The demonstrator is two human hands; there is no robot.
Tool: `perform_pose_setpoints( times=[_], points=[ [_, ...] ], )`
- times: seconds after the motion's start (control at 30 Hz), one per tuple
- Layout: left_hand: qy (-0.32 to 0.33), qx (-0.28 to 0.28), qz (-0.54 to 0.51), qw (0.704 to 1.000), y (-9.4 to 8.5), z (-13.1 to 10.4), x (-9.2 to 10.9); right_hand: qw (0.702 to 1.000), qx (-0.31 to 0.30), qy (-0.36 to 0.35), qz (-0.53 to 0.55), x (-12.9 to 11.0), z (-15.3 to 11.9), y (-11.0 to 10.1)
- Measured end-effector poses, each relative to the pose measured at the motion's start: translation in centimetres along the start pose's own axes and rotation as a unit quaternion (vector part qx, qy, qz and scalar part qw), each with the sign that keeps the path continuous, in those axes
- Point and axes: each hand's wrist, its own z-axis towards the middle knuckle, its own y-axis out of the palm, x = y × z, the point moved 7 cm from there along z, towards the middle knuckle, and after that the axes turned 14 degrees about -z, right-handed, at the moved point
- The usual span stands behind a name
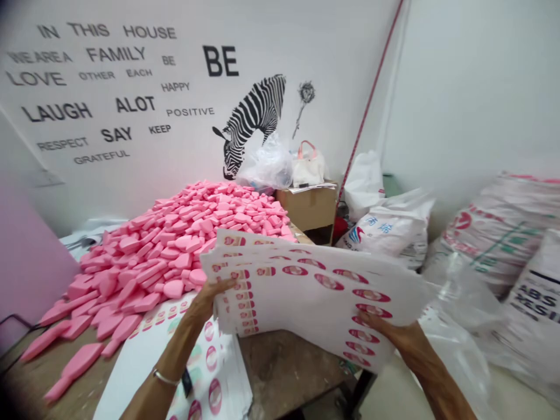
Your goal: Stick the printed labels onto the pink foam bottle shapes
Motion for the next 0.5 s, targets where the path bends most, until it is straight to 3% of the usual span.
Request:
perform_pose_setpoints(
  times=[0.13,0.4,0.5],
  points=[
    [-0.01,0.009,0.049,0.999,-0.7,-0.2,0.7,0.994,-0.048,0.074,0.058,-0.6,-0.5,0.0],
    [0.022,0.006,0.029,0.999,-0.9,1.3,1.1,0.991,-0.082,0.068,0.076,-0.2,-0.9,-0.1],
    [0.006,0.0,0.044,0.999,-1.3,1.4,0.7,0.992,-0.093,0.063,0.061,-0.6,-1.0,0.0]
  ],
)
